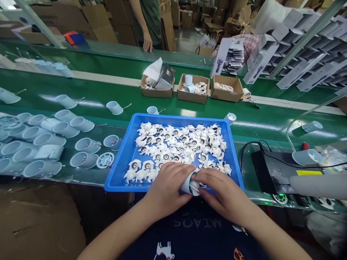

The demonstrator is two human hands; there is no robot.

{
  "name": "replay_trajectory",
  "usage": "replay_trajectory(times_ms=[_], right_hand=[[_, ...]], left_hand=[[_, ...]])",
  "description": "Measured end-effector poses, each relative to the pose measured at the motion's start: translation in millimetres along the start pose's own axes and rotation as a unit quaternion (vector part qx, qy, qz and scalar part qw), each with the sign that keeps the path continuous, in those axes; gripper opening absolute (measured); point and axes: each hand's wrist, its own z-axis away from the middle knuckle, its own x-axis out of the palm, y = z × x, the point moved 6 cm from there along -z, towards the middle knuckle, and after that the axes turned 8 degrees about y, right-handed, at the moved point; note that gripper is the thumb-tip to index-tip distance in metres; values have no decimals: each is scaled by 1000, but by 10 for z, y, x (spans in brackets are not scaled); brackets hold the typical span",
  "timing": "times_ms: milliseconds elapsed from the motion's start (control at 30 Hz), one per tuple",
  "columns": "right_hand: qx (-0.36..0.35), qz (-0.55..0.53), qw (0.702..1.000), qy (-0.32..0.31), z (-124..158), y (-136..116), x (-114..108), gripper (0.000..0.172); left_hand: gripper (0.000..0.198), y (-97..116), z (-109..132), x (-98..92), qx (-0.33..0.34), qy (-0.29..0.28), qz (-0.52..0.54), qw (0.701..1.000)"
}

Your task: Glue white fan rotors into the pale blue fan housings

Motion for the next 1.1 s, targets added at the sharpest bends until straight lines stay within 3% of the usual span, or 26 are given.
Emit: replay_trajectory(times_ms=[167, 400, 500, 533, 600, 667, 700, 900, 1100], right_hand=[[82, -4, 996, -38, -7, 47, 48, 31], [83, 32, 996, -30, 20, 65, 129, 32], [129, -93, 987, 18, 50, 191, 156, 28], [167, -195, 966, 41, 69, 268, 171, 24], [244, -402, 879, 79, 117, 429, 228, 21], [288, -527, 793, 104, 154, 544, 283, 31], [297, -551, 772, 114, 165, 582, 296, 34], [321, -612, 707, 149, 193, 640, 302, 37], [316, -645, 682, 136, 204, 612, 306, 33]], left_hand=[[47, 19, 2, 7, 4, -5, -25, 1000], [45, 3, -22, 34, -3, -9, -55, 998], [47, -16, -25, 37, -10, -5, -63, 998], [47, -25, -24, 30, -12, -1, -65, 998], [47, -45, -21, 14, -18, 7, -66, 998], [46, -66, -18, 5, -25, 9, -63, 998], [47, -75, -16, 6, -28, 7, -61, 998], [52, -48, -29, 6, -20, 3, -60, 998], [48, 14, -67, 10, -6, -3, -52, 999]])
